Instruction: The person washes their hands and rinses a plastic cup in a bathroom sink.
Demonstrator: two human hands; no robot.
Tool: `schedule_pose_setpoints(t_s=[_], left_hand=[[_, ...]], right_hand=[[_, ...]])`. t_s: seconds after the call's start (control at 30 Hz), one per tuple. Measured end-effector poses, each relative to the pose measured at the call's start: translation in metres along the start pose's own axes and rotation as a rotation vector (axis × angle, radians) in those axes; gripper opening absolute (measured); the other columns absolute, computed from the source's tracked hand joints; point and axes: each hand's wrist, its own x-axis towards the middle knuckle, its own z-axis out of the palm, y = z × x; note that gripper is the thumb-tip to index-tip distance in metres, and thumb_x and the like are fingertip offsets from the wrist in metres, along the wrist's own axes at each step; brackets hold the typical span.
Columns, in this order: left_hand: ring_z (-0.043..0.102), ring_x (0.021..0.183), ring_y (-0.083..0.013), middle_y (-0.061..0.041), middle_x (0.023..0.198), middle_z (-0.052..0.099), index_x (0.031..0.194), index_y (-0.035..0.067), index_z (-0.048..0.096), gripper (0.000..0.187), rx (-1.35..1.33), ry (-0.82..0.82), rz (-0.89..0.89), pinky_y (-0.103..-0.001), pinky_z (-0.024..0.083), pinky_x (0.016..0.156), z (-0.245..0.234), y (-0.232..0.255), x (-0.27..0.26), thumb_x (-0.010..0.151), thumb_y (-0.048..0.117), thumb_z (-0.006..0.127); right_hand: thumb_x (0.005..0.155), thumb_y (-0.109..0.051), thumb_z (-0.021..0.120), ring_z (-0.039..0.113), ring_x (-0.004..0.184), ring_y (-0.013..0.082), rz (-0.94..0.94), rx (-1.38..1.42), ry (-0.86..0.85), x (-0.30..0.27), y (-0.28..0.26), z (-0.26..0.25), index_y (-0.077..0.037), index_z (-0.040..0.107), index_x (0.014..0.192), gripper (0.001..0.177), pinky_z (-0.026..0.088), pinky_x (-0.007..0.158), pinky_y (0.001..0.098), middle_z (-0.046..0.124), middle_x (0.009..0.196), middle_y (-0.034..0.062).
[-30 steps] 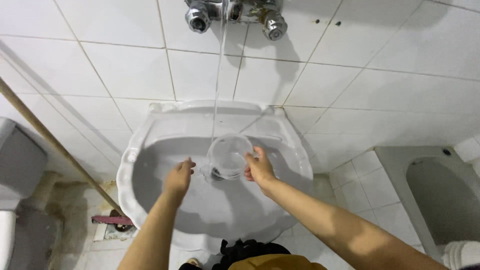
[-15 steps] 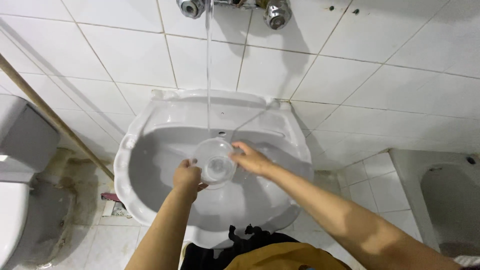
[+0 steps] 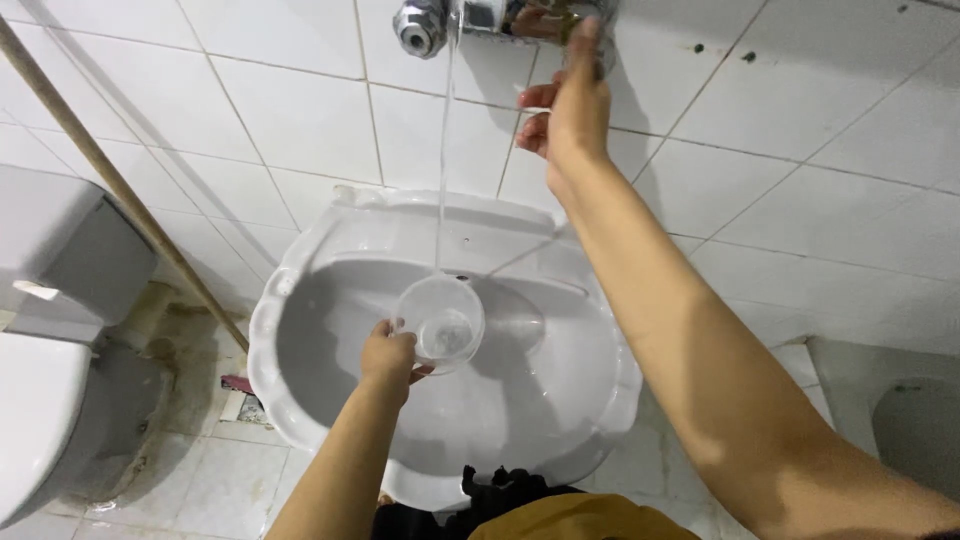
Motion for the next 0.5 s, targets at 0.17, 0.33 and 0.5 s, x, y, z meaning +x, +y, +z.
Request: schedule_pose_setpoints(t_s=[0.17, 0.33, 0.5], left_hand=[[0.07, 0.102, -0.0307, -0.015, 0.137, 0.059, 0.15, 0.016, 0.046, 0.059, 0.026, 0.018, -0.002, -0.041, 0.065, 0.071, -0.009, -0.009, 0.005, 0.093, 0.005, 0.055], [0.071, 0.098, -0.0297, -0.017, 0.13, 0.063, 0.144, 0.016, 0.052, 0.053, 0.025, 0.048, -0.018, -0.039, 0.066, 0.069, -0.011, -0.001, -0.01, 0.092, 0.006, 0.055], [0.071, 0.094, -0.029, -0.017, 0.126, 0.066, 0.142, 0.015, 0.055, 0.051, 0.014, 0.043, -0.003, -0.038, 0.065, 0.067, -0.011, 0.0, 0.003, 0.091, 0.007, 0.055]], right_hand=[[0.073, -0.09, 0.05, 0.05, 0.056, 0.0161, 0.34, 0.323, -0.037, 0.006, 0.004, -0.007, -0.012, 0.059, 0.091, 0.08, 0.046, 0.052, 0.0344, 0.061, 0.071, 0.0019], [0.069, -0.091, 0.047, 0.057, 0.066, 0.0179, 0.297, 0.263, -0.068, -0.001, 0.001, -0.005, -0.013, 0.06, 0.092, 0.083, 0.05, 0.059, 0.0368, 0.065, 0.076, 0.0031], [0.077, -0.087, 0.038, 0.06, 0.076, 0.0171, 0.231, 0.257, -0.093, -0.009, 0.005, -0.009, -0.023, 0.046, 0.12, 0.078, 0.055, 0.069, 0.0381, 0.07, 0.087, 0.0016]])
